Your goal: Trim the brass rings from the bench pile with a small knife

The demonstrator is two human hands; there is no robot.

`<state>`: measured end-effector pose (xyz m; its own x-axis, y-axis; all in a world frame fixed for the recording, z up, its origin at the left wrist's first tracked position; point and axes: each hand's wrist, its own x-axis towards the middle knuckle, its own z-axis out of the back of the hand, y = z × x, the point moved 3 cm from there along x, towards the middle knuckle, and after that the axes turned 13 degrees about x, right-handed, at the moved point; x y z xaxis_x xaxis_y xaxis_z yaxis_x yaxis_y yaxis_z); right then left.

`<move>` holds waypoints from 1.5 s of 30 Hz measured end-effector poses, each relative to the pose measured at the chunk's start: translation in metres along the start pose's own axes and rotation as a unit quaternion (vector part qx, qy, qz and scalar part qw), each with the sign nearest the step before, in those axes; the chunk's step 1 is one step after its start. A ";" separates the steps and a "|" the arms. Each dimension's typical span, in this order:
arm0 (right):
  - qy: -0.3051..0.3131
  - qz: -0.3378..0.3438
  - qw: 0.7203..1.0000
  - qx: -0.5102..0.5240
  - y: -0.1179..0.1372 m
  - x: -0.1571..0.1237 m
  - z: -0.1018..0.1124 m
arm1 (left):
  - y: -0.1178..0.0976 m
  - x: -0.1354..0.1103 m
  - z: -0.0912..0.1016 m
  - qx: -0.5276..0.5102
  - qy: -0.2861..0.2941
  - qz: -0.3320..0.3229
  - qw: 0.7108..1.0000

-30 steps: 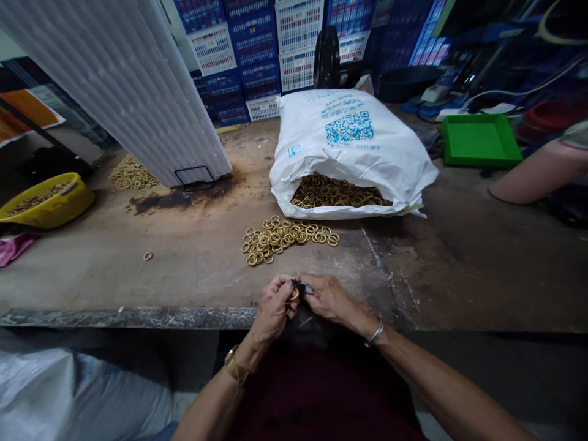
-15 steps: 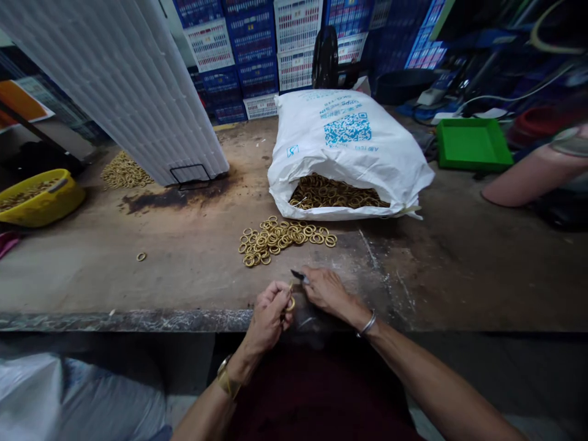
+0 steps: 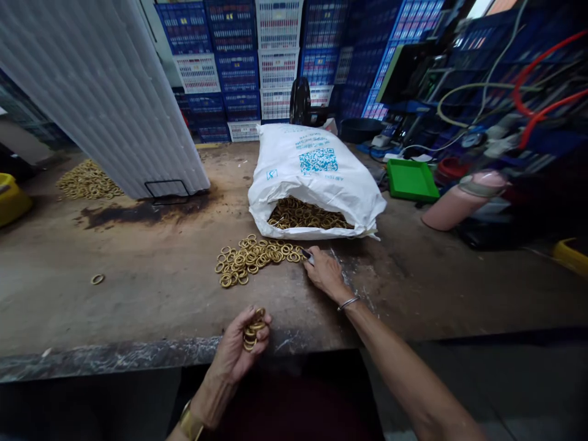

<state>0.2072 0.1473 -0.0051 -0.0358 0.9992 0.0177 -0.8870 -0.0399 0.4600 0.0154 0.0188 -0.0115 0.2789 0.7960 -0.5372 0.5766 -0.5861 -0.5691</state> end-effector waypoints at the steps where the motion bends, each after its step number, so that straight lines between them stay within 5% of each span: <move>1: 0.005 0.001 1.000 -0.008 0.000 0.000 -0.001 | -0.001 0.000 0.001 -0.007 -0.001 -0.001 1.000; 10: 0.056 0.129 0.983 0.121 0.008 -0.017 -0.012 | -0.007 0.007 0.005 -0.046 0.004 0.005 0.999; 14: 0.041 0.079 0.974 0.208 0.005 -0.012 -0.012 | -0.009 0.009 0.004 -0.047 -0.007 -0.004 0.999; 23: 0.081 0.086 0.989 0.085 0.019 -0.007 -0.016 | -0.006 0.011 0.007 -0.016 -0.031 -0.022 0.999; 28: 0.076 0.106 0.984 0.123 0.019 -0.011 -0.016 | -0.002 0.013 0.000 0.111 -0.036 -0.048 0.992; 35: 0.108 0.133 0.926 0.337 0.031 -0.030 -0.025 | -0.004 0.024 -0.009 0.282 -0.112 -0.151 0.941; 45: 0.214 0.003 0.846 0.488 0.054 -0.049 -0.042 | -0.009 0.027 -0.003 0.402 -0.170 -0.226 0.871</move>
<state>0.1415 0.0960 -0.0179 -0.3881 0.8988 -0.2041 -0.0916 0.1827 0.9789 0.0196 0.0465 -0.0192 -0.1584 0.9624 -0.2205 -0.1938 -0.2493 -0.9488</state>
